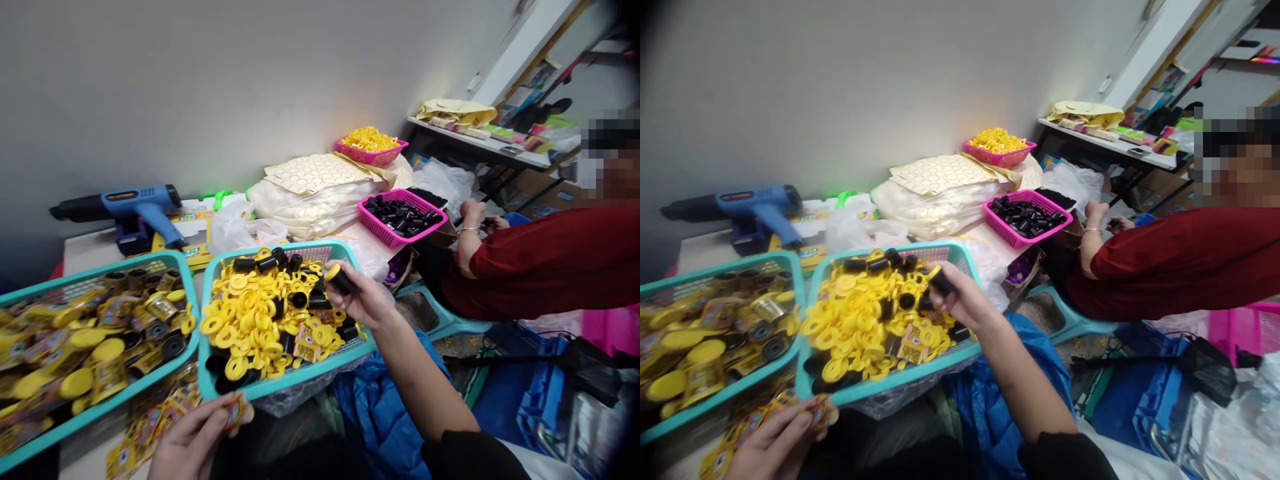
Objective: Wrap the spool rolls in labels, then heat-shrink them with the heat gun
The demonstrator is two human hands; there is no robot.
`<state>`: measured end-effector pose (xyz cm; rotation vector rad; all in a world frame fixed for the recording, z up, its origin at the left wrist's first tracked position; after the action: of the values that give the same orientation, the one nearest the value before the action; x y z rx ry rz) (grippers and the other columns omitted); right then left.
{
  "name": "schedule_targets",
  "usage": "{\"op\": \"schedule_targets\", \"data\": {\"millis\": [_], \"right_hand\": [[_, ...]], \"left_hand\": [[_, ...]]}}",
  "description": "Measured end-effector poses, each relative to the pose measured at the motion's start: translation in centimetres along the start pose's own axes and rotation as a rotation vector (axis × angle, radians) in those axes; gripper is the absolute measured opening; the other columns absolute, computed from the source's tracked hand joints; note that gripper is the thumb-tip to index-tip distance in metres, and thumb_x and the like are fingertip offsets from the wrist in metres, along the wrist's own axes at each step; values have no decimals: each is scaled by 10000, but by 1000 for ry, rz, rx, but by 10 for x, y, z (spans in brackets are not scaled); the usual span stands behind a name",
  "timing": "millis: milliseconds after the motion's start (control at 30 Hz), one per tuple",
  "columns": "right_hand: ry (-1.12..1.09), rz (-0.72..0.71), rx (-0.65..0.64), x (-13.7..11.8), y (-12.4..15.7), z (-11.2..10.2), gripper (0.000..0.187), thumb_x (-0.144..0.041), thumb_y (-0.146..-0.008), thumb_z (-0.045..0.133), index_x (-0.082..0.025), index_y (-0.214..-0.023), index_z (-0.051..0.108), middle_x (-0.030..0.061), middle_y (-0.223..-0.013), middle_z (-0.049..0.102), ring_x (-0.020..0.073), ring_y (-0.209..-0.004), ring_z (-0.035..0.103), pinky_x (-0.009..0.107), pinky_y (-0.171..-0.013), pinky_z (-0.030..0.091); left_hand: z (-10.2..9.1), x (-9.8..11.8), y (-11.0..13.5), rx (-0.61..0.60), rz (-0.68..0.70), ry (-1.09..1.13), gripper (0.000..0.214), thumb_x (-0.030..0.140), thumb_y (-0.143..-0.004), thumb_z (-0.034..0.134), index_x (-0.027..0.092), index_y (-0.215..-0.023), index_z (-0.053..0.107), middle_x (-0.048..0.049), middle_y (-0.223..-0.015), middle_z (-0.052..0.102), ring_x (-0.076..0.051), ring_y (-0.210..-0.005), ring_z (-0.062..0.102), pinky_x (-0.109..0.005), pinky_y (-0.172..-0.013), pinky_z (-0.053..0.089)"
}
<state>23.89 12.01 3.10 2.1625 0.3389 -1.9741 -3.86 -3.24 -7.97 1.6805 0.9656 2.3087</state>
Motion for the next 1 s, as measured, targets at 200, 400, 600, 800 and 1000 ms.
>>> {"op": "schedule_targets", "data": {"millis": [200, 400, 600, 800, 1000], "right_hand": [[-562, 35, -223, -13, 41, 115, 421, -360, -725, 788, -231, -1054, 559, 13, -882, 674, 134, -781, 632, 225, -681, 477], [-547, 36, -377, -16, 50, 159, 352, -309, -739, 781, -219, -1036, 615, 3, -863, 661, 113, -730, 612, 231, -674, 480], [-10, -86, -273, -19, 50, 149, 280, -272, -755, 755, -208, -1017, 678, 15, -896, 666, 120, -731, 589, 250, -706, 475], [215, -306, -263, -41, 56, 149, 236, -228, -792, 707, -179, -1021, 680, 59, -951, 705, 155, -813, 636, 272, -760, 504], [98, -372, -225, -30, 57, 154, 323, -276, -755, 773, -218, -1066, 708, 69, -1005, 732, 173, -863, 672, 283, -783, 527]], "left_hand": [[1, 33, 14, 40, 179, 111, 361, 402, -392, 899, 214, -673, 772, -55, -754, 762, -163, -641, 683, -204, -564, 562], [-18, 42, 21, 31, 317, 82, 336, 420, -467, 875, 220, -720, 782, -67, -761, 763, -160, -633, 668, -219, -565, 565], [-24, 49, 26, 20, 442, 34, 288, 439, -577, 823, 240, -781, 783, -80, -867, 765, -214, -741, 685, -257, -523, 572], [-22, 62, 40, 80, 651, -270, 254, 462, -679, 745, 257, -825, 783, -70, -915, 762, -247, -895, 692, -367, -798, 585], [-14, 66, 47, 67, 584, -258, 349, 419, -648, 777, 258, -957, 759, -48, -1012, 746, -221, -926, 694, -321, -844, 567]]}}
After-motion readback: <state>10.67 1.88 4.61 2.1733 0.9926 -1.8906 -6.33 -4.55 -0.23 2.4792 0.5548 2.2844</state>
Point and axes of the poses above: each hand's wrist, its own y-axis away from the middle knuckle, its own z-axis out of the palm, x = y × z, the point moved 9 cm from there along -y, towards the middle knuckle
